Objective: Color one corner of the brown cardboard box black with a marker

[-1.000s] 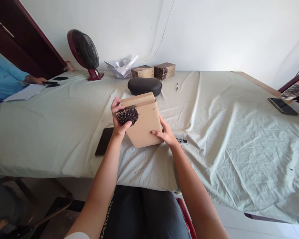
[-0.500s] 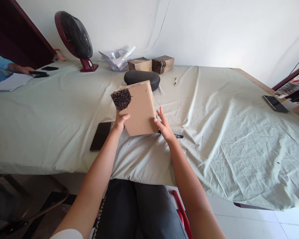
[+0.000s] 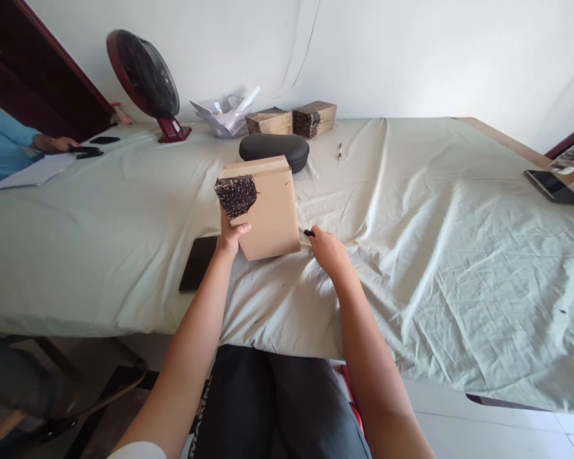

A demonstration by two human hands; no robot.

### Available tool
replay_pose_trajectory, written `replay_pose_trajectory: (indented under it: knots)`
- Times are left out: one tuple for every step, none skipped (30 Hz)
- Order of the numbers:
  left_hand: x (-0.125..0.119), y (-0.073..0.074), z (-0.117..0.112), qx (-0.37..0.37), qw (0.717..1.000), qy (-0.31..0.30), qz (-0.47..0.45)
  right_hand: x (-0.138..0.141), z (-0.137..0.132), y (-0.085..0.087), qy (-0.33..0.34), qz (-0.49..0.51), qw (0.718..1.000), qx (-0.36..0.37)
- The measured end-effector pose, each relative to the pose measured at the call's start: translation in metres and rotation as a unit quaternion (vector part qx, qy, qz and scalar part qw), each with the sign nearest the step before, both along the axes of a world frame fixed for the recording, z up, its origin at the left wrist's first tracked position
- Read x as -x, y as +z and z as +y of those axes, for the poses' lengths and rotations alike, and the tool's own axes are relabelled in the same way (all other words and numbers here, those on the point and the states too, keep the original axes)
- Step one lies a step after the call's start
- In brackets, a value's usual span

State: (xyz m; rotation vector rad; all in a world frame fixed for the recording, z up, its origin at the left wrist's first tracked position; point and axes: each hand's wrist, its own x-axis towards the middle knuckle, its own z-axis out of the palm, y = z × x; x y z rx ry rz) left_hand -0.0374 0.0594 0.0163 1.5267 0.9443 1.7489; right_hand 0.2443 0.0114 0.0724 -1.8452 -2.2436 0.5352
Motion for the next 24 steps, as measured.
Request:
replay_pose_trajectory:
  knots:
    - [-0.001, 0.002, -0.001, 0.0, 1.0, 0.0, -0.001, 0.001, 0.0, 0.001, -0.005, 0.006, 1.0, -0.001]
    - [-0.002, 0.004, -0.003, -0.002, 1.0, 0.0, 0.001, 0.002, 0.0, 0.002, -0.009, 0.005, 1.0, 0.0]
    - [-0.003, 0.006, -0.005, -0.005, 1.0, 0.0, 0.004, 0.002, 0.0, 0.002, -0.011, 0.0, 1.0, 0.003]
    - [-0.005, 0.008, -0.007, -0.007, 1.0, -0.001, 0.006, 0.003, -0.001, 0.002, -0.013, -0.007, 1.0, 0.008]
    - [-0.006, 0.01, -0.009, -0.008, 1.0, -0.003, 0.006, 0.004, -0.001, 0.002, -0.014, -0.015, 1.0, 0.013]
    - [-0.008, 0.012, -0.011, -0.008, 1.0, -0.005, 0.005, 0.005, -0.002, 0.001, -0.015, -0.021, 0.999, 0.018]
    - [-0.009, 0.013, -0.013, -0.006, 1.0, -0.009, 0.005, 0.006, -0.002, -0.001, -0.018, -0.025, 0.999, 0.023]
    - [-0.01, 0.015, -0.015, -0.005, 1.0, -0.012, 0.006, 0.006, -0.002, -0.002, -0.021, -0.024, 0.999, 0.024]
    - [-0.011, 0.016, -0.016, -0.005, 1.0, -0.014, 0.008, 0.007, -0.002, -0.003, -0.025, -0.02, 0.999, 0.024]
    - [-0.012, 0.017, -0.017, -0.006, 1.0, -0.014, 0.009, 0.009, -0.001, -0.004, -0.031, -0.013, 0.999, 0.021]
    - [-0.013, 0.017, -0.018, -0.009, 1.0, -0.015, 0.01, 0.01, -0.001, -0.004, -0.038, -0.006, 0.999, 0.019]
    - [-0.013, 0.018, -0.018, -0.013, 1.0, -0.015, 0.008, 0.011, 0.0, -0.004, -0.044, -0.002, 0.999, 0.018]
    - [-0.014, 0.019, -0.018, -0.016, 1.0, -0.016, 0.006, 0.012, 0.0, -0.003, -0.049, -0.002, 0.999, 0.021]
    - [-0.014, 0.019, -0.018, -0.019, 1.0, -0.018, 0.003, 0.013, -0.001, -0.002, -0.055, -0.01, 0.998, 0.027]
    - [-0.014, 0.02, -0.018, -0.02, 1.0, -0.021, 0.001, 0.013, -0.004, 0.0, -0.061, -0.023, 0.997, 0.035]
    - [-0.014, 0.021, -0.017, -0.02, 1.0, -0.025, 0.0, 0.012, -0.009, 0.001, -0.066, -0.04, 0.996, 0.042]
    - [-0.015, 0.021, -0.017, -0.018, 0.999, -0.028, -0.001, 0.01, -0.016, 0.002, -0.07, -0.058, 0.995, 0.047]
    - [-0.015, 0.022, -0.016, -0.015, 0.999, -0.032, -0.001, 0.005, -0.025, 0.001, -0.073, -0.072, 0.994, 0.046]
    - [-0.015, 0.022, -0.016, -0.013, 0.999, -0.035, -0.002, -0.001, -0.036, 0.0, -0.071, -0.082, 0.993, 0.043]
    - [-0.015, 0.022, -0.016, -0.012, 0.999, -0.036, -0.005, -0.008, -0.049, -0.002, -0.057, -0.076, 0.995, 0.031]
    - [-0.016, 0.022, -0.015, -0.011, 0.999, -0.036, -0.007, -0.017, -0.061, -0.005, -0.043, -0.051, 0.998, 0.013]
    - [-0.016, 0.022, -0.015, -0.009, 0.999, -0.036, -0.011, -0.026, -0.073, -0.007, -0.04, -0.009, 0.999, -0.012]
    - [-0.016, 0.021, -0.015, -0.006, 0.999, -0.038, -0.015, -0.034, -0.082, -0.007, -0.046, 0.049, 0.997, -0.027]
    - [-0.017, 0.021, -0.015, -0.001, 0.999, -0.041, -0.02, -0.04, -0.089, -0.006, -0.048, 0.128, 0.99, -0.02]
